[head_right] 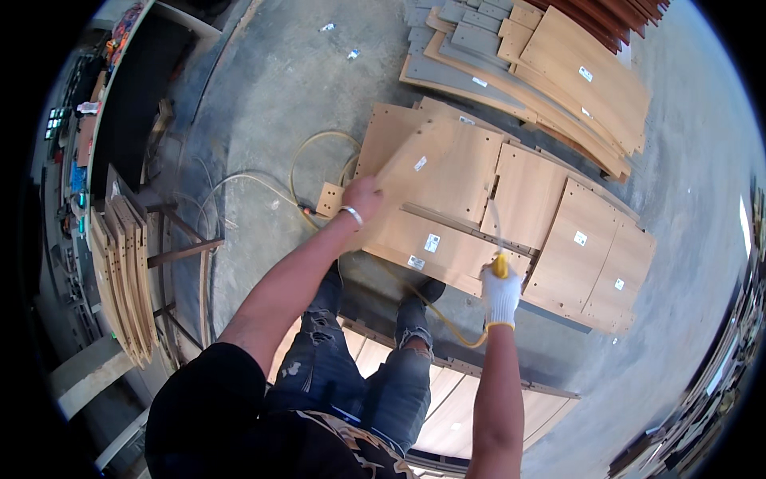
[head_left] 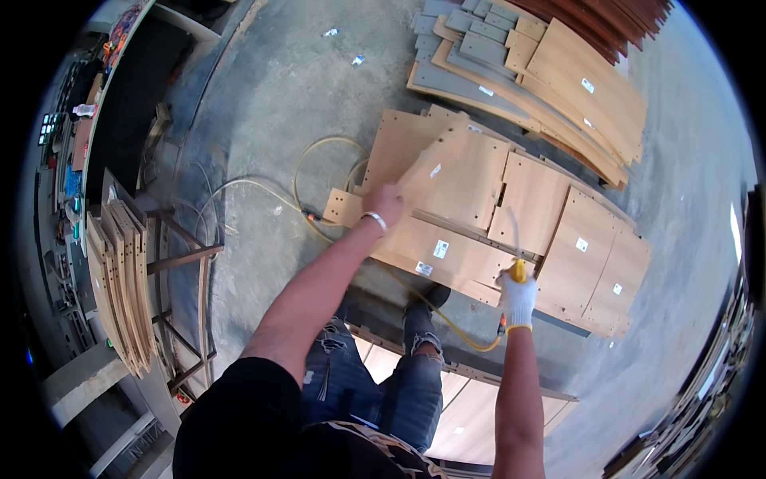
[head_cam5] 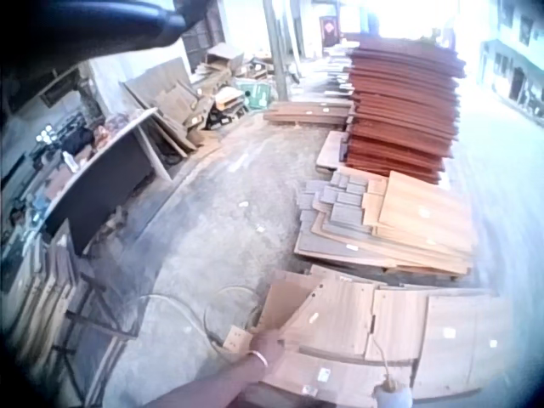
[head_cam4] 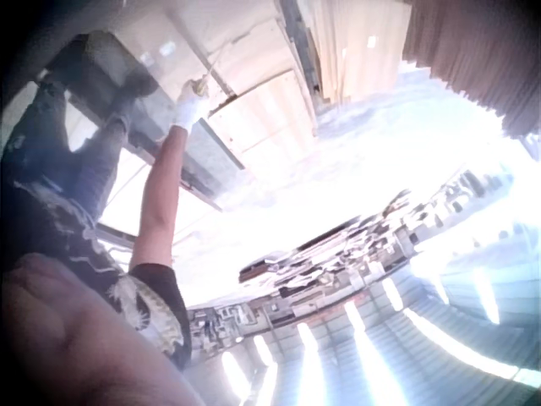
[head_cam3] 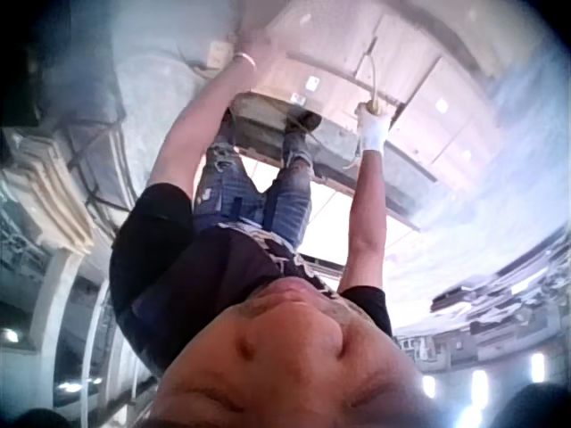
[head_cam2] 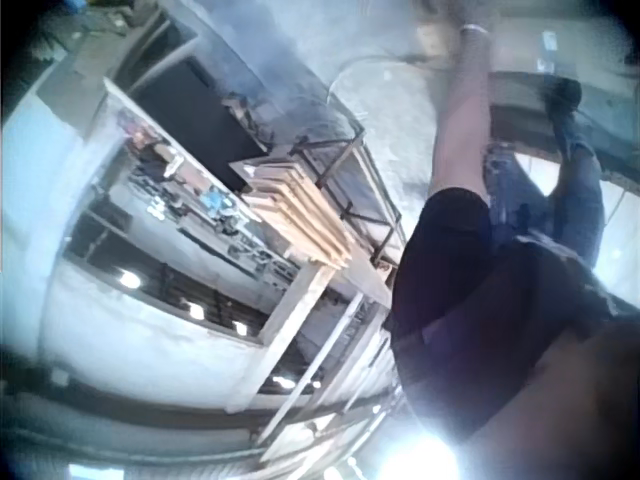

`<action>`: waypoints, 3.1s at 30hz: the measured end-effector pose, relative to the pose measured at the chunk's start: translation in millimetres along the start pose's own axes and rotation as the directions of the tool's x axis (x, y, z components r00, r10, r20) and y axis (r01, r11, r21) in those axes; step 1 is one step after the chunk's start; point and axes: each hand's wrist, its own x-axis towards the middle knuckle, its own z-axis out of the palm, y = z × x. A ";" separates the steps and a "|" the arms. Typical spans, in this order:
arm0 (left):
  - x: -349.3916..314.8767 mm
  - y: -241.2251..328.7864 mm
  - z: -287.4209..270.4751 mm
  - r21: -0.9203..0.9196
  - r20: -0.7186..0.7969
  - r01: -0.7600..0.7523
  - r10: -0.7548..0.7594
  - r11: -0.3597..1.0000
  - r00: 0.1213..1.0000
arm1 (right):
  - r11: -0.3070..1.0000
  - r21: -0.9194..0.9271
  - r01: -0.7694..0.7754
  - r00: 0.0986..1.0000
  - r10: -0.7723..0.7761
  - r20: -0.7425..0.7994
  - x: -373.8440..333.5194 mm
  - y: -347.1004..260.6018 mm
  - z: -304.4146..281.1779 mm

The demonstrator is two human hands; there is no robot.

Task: The person repeatedly picks up flat wooden panels from a stack, sprays their surfaces with a handheld spray gun, and places them onto a separate stack. The person handles the panels one at a time throughout the clip.

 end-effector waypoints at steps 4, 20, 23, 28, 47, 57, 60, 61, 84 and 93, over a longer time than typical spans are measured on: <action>-33.2 -68.0 -65.3 -0.562 0.012 0.149 -0.173 0.813 0.985 | 0.855 -0.388 0.343 0.877 -0.143 0.458 -55.1 22.3 29.9; -301.8 -279.7 -297.8 -0.955 -0.009 -0.219 -0.720 -0.199 0.693 | 0.817 -0.238 0.525 0.800 -0.378 0.465 -189.6 -124.8 163.8; -341.7 -316.6 -365.3 -0.899 -0.082 -0.377 -0.759 -0.224 0.646 | 0.913 -0.151 0.379 0.823 -0.259 0.505 -222.3 -191.7 179.2; -379.4 -388.8 -449.4 -0.686 -0.196 -0.704 -0.886 -0.182 0.420 | 0.921 -0.090 0.379 0.792 -0.272 0.547 -260.7 -236.3 194.5; -472.3 -686.2 -538.2 -0.816 0.169 -0.488 -0.936 -0.309 0.309 | 0.963 0.018 0.270 0.948 -0.269 0.171 -271.3 -169.7 154.6; -466.7 -775.6 -512.0 -0.956 -0.023 -0.291 -0.971 -0.049 0.239 | 0.973 0.104 0.204 0.973 -0.213 0.085 -290.8 -152.7 136.1; -431.8 -770.0 -495.8 -0.907 0.087 -0.384 -0.970 -0.171 0.227 | 0.969 0.178 0.174 0.964 -0.130 -0.232 -268.3 -108.7 66.0; -419.8 -755.7 -488.5 -0.898 0.135 -0.391 -0.973 -0.201 0.188 | 0.949 0.270 0.161 0.942 -0.066 -0.329 -264.9 -91.9 41.6; -137.7 170.4 231.0 -0.355 0.754 0.462 -0.043 0.813 0.655 | -0.475 0.808 -0.349 0.742 0.386 0.548 -111.8 275.7 -76.1; -41.2 333.3 494.0 -0.436 0.654 0.597 -0.219 0.674 0.724 | -0.431 0.789 -0.438 0.747 0.314 0.586 -77.9 307.4 -100.4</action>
